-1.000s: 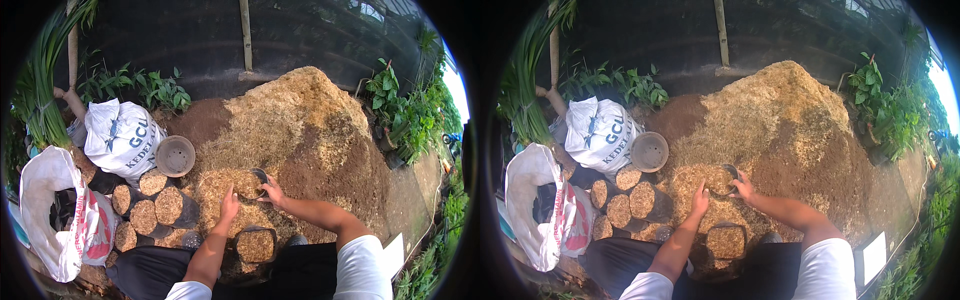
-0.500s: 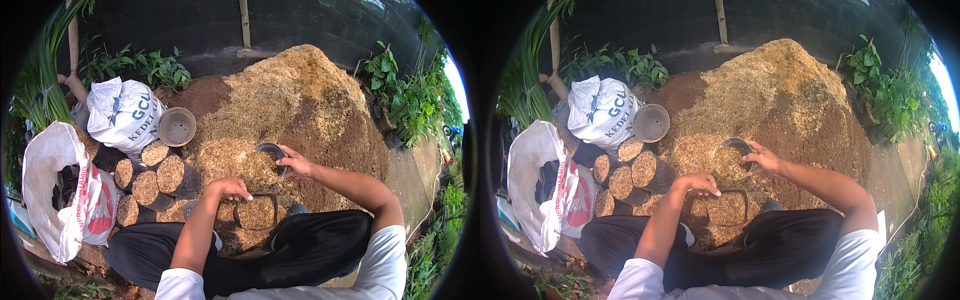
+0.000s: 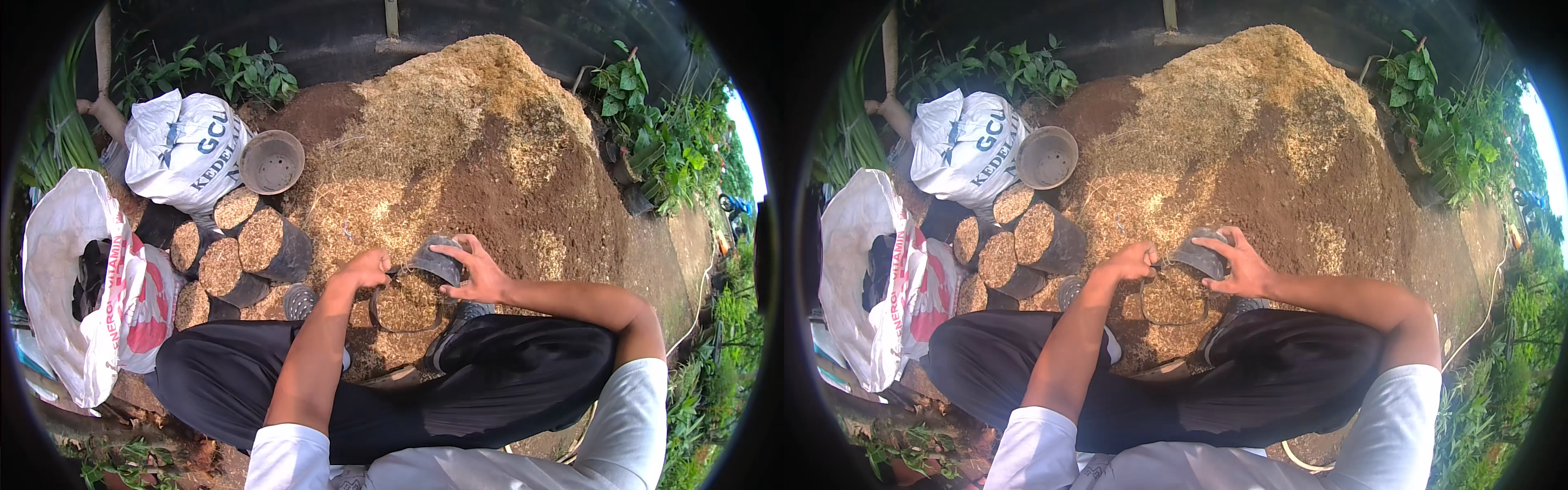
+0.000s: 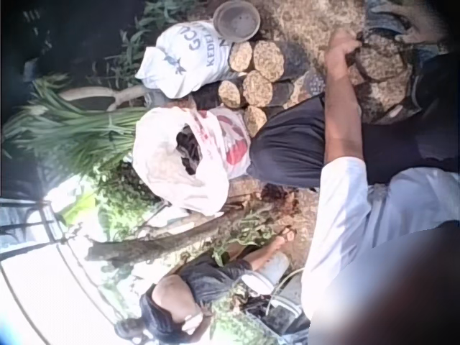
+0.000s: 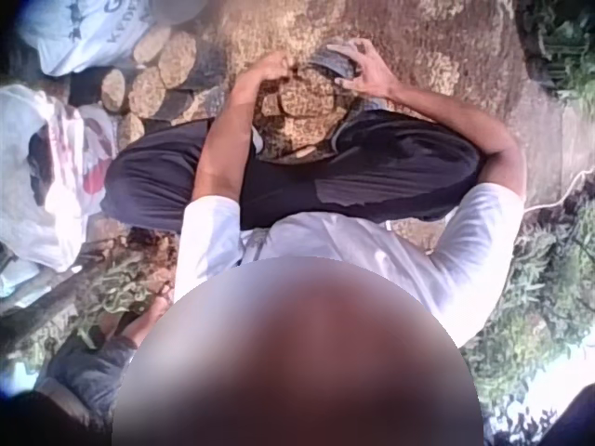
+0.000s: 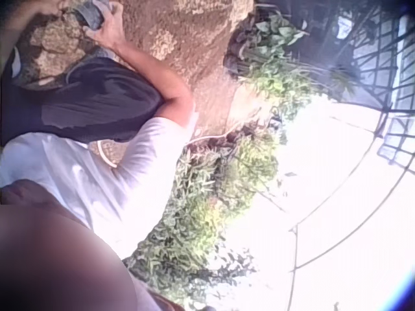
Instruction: The person scoops grains from a large pile into small black pots using a metal cup, then places the filled pots in a row. The person repeats this process multiple times, occasionally adjusting the pile of grains.
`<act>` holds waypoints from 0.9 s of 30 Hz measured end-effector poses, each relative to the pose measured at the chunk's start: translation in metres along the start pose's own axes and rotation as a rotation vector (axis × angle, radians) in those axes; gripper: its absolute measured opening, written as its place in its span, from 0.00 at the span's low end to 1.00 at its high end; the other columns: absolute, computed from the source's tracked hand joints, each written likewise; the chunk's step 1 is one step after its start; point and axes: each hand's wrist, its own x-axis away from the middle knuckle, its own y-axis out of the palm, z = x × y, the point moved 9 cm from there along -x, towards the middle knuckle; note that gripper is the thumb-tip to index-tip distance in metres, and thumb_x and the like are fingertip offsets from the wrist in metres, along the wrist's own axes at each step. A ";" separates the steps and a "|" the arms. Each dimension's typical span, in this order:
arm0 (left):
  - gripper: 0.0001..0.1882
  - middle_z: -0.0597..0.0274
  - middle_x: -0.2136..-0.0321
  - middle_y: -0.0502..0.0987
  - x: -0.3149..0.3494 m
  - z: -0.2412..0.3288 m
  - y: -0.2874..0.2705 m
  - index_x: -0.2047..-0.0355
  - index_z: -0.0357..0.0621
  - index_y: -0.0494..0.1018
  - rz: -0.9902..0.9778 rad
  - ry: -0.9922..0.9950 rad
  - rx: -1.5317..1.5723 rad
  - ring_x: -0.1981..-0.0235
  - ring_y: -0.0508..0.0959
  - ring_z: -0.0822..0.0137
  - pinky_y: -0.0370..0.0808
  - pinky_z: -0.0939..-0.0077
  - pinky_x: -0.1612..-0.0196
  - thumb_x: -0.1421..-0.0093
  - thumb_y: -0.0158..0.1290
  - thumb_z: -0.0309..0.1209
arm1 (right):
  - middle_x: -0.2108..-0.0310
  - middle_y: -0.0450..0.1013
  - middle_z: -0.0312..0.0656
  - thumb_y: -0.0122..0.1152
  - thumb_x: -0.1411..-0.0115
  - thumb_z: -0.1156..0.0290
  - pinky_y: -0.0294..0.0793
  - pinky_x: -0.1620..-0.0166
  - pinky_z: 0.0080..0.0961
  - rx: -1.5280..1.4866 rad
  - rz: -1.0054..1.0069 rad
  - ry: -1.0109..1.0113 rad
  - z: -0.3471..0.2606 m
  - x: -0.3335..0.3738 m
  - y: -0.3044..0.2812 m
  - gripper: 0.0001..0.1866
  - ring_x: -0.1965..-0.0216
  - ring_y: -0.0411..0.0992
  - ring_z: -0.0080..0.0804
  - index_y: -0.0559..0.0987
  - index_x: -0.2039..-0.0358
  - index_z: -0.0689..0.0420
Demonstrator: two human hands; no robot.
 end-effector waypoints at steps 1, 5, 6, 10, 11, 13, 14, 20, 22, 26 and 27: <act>0.19 0.60 0.65 0.81 -0.002 -0.001 -0.002 0.58 0.42 0.78 0.007 -0.012 0.031 0.63 0.82 0.64 0.79 0.67 0.60 0.49 0.70 0.27 | 0.35 0.54 0.56 0.77 0.45 0.54 0.69 0.30 0.50 0.002 0.011 -0.045 -0.006 -0.001 0.002 0.47 0.32 0.59 0.63 0.65 0.27 0.35; 0.15 0.61 0.69 0.81 -0.006 -0.013 0.002 0.60 0.39 0.77 -0.018 -0.037 0.195 0.71 0.82 0.66 0.78 0.69 0.68 0.47 0.68 0.24 | 0.33 0.51 0.57 0.80 0.47 0.54 0.71 0.31 0.49 0.047 0.012 -0.041 -0.017 -0.003 0.013 0.48 0.34 0.62 0.65 0.65 0.27 0.32; 0.14 0.61 0.70 0.81 -0.006 -0.017 0.001 0.61 0.39 0.76 -0.004 -0.052 0.227 0.72 0.82 0.67 0.78 0.69 0.69 0.47 0.67 0.23 | 0.33 0.50 0.57 0.81 0.47 0.54 0.71 0.31 0.49 0.063 0.028 -0.039 -0.018 -0.005 0.012 0.49 0.35 0.63 0.65 0.65 0.27 0.32; 0.12 0.61 0.72 0.80 -0.004 -0.018 0.002 0.61 0.38 0.75 -0.019 -0.017 0.344 0.77 0.79 0.70 0.75 0.71 0.73 0.45 0.63 0.19 | 0.32 0.49 0.57 0.82 0.48 0.53 0.72 0.31 0.50 0.111 -0.061 -0.111 -0.023 -0.014 0.015 0.50 0.33 0.62 0.66 0.65 0.27 0.29; 0.12 0.61 0.72 0.80 -0.003 -0.017 0.004 0.60 0.37 0.75 -0.029 -0.011 0.362 0.77 0.79 0.71 0.74 0.73 0.74 0.44 0.61 0.17 | 0.32 0.49 0.57 0.83 0.49 0.52 0.72 0.31 0.51 0.129 -0.039 -0.087 -0.022 -0.015 0.013 0.50 0.32 0.61 0.66 0.66 0.28 0.28; 0.13 0.62 0.73 0.80 -0.002 -0.018 0.004 0.59 0.37 0.75 -0.028 -0.018 0.452 0.78 0.78 0.71 0.74 0.74 0.74 0.44 0.61 0.16 | 0.33 0.50 0.57 0.84 0.50 0.52 0.72 0.31 0.51 0.145 -0.010 -0.135 -0.027 -0.018 0.007 0.50 0.32 0.61 0.65 0.66 0.28 0.28; 0.13 0.62 0.73 0.81 -0.002 -0.020 0.007 0.59 0.37 0.76 -0.054 -0.040 0.508 0.78 0.78 0.71 0.74 0.74 0.74 0.44 0.60 0.15 | 0.33 0.50 0.56 0.84 0.50 0.52 0.72 0.31 0.51 0.171 -0.043 -0.123 -0.026 -0.018 0.010 0.51 0.32 0.61 0.65 0.66 0.28 0.27; 0.22 0.59 0.68 0.84 -0.003 -0.030 0.011 0.45 0.36 0.77 -0.084 -0.031 0.586 0.77 0.78 0.72 0.75 0.76 0.70 0.41 0.58 0.17 | 0.33 0.50 0.56 0.85 0.51 0.53 0.74 0.32 0.53 0.178 -0.003 -0.122 -0.035 -0.018 0.007 0.52 0.34 0.63 0.65 0.66 0.28 0.27; 0.23 0.60 0.68 0.84 -0.003 -0.030 0.012 0.45 0.36 0.77 -0.094 -0.017 0.559 0.77 0.78 0.72 0.75 0.76 0.70 0.42 0.57 0.17 | 0.33 0.50 0.57 0.85 0.51 0.53 0.74 0.32 0.52 0.153 -0.017 -0.193 -0.043 -0.018 0.009 0.52 0.34 0.63 0.65 0.66 0.28 0.28; 0.22 0.61 0.69 0.83 -0.001 -0.029 0.010 0.44 0.36 0.77 -0.078 -0.043 0.556 0.77 0.79 0.72 0.75 0.76 0.69 0.40 0.58 0.19 | 0.33 0.51 0.56 0.85 0.51 0.53 0.74 0.32 0.52 0.151 -0.023 -0.109 -0.037 -0.022 0.007 0.51 0.34 0.63 0.65 0.66 0.28 0.28; 0.22 0.63 0.71 0.82 0.000 -0.026 0.009 0.44 0.36 0.77 -0.076 -0.030 0.562 0.77 0.79 0.72 0.76 0.76 0.68 0.40 0.58 0.19 | 0.33 0.51 0.56 0.84 0.51 0.53 0.74 0.32 0.52 0.149 -0.038 -0.164 -0.041 -0.021 0.008 0.51 0.34 0.63 0.65 0.66 0.28 0.28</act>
